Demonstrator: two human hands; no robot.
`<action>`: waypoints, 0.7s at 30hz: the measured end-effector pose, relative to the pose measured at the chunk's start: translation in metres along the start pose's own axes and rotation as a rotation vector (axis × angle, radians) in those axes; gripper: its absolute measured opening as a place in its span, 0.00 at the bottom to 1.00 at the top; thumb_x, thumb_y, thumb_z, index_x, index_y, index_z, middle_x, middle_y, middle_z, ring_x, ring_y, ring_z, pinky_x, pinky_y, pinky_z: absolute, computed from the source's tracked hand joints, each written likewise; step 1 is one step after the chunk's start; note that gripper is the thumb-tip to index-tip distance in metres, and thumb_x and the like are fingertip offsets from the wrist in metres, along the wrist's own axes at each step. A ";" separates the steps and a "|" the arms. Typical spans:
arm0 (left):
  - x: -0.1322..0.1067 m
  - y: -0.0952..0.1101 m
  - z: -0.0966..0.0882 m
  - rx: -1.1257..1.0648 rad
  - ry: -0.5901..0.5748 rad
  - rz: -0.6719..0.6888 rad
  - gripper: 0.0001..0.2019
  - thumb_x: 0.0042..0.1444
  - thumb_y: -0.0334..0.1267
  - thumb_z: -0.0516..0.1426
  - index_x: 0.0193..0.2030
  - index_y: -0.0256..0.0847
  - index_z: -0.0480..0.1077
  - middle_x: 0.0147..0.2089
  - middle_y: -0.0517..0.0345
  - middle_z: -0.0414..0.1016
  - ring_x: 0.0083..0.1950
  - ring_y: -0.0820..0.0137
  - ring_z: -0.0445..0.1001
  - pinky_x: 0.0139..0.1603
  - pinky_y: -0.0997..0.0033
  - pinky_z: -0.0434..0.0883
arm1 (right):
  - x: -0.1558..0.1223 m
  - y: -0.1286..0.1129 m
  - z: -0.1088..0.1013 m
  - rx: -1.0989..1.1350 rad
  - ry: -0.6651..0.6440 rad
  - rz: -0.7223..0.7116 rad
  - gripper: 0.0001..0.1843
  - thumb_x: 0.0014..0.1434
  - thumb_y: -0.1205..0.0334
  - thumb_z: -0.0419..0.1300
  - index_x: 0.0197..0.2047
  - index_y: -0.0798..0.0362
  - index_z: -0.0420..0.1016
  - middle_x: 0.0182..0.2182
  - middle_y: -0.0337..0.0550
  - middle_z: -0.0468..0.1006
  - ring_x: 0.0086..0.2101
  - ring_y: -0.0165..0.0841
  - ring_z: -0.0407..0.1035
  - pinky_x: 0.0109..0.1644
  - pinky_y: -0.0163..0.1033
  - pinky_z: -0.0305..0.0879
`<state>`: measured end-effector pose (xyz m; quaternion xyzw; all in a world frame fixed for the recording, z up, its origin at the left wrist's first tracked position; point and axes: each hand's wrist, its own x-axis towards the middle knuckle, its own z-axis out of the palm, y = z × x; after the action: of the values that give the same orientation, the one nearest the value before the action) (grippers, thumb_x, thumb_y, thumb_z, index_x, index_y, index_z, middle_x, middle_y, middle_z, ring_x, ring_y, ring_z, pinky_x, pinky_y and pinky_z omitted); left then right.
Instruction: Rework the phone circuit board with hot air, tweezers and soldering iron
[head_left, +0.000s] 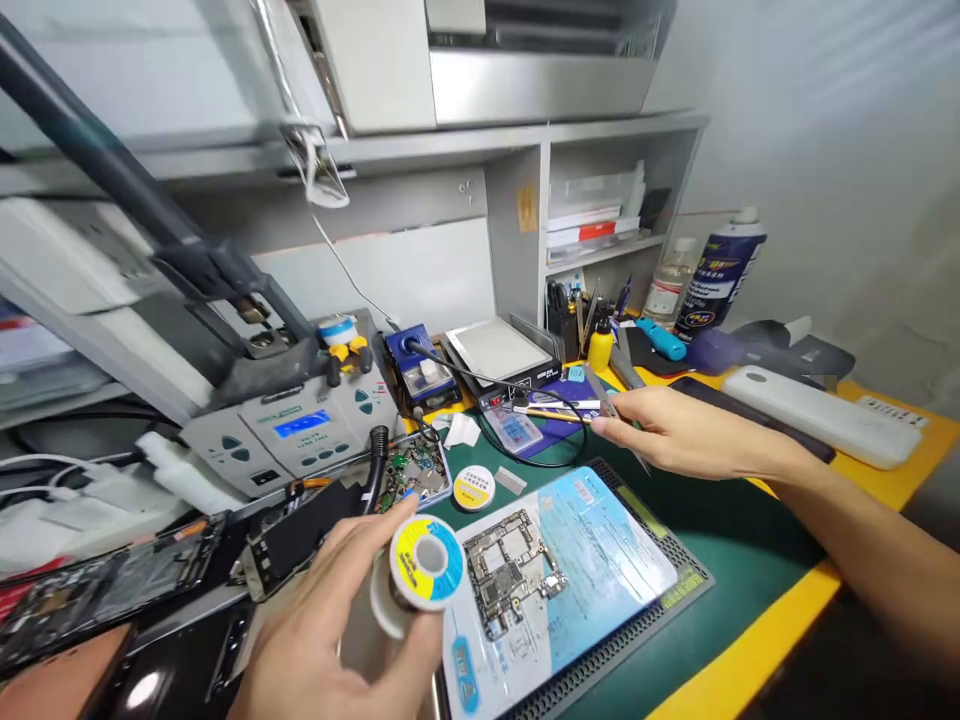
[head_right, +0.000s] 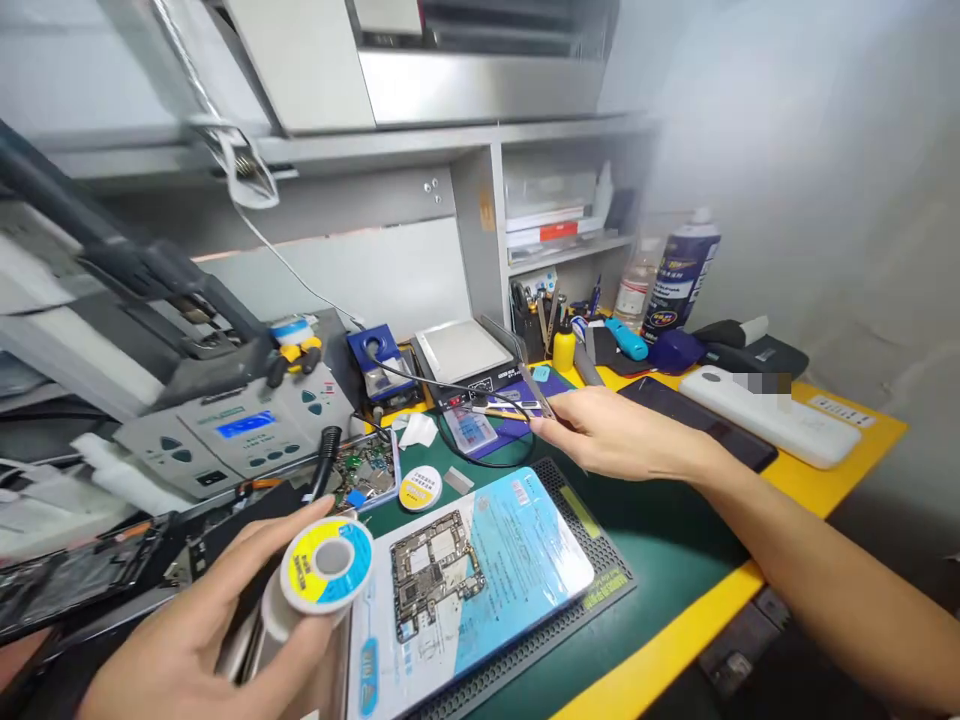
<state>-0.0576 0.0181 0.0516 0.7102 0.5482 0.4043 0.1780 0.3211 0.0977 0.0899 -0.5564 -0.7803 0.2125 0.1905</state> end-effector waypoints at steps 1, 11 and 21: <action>0.004 -0.001 -0.003 -0.042 -0.006 -0.087 0.26 0.55 0.52 0.70 0.62 0.58 0.81 0.64 0.60 0.85 0.62 0.54 0.85 0.62 0.65 0.83 | 0.001 0.003 -0.001 -0.063 -0.045 0.007 0.30 0.74 0.41 0.61 0.25 0.49 0.63 0.22 0.34 0.64 0.23 0.30 0.58 0.29 0.39 0.60; 0.029 0.001 -0.015 -0.394 0.040 -0.301 0.32 0.64 0.54 0.69 0.70 0.43 0.71 0.65 0.47 0.81 0.66 0.53 0.80 0.75 0.37 0.71 | 0.004 0.002 -0.010 -0.199 -0.209 0.039 0.18 0.75 0.52 0.67 0.61 0.52 0.79 0.58 0.49 0.82 0.52 0.43 0.80 0.56 0.54 0.82; 0.036 0.007 -0.021 -0.649 0.117 -0.389 0.20 0.69 0.47 0.66 0.62 0.40 0.75 0.62 0.49 0.79 0.61 0.57 0.80 0.65 0.45 0.80 | 0.048 -0.108 0.037 0.204 -0.067 0.033 0.21 0.75 0.51 0.66 0.65 0.52 0.77 0.59 0.50 0.82 0.50 0.42 0.81 0.53 0.52 0.83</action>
<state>-0.0665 0.0455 0.0826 0.4751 0.5254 0.5553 0.4357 0.2019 0.1072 0.1205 -0.5395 -0.7513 0.3124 0.2166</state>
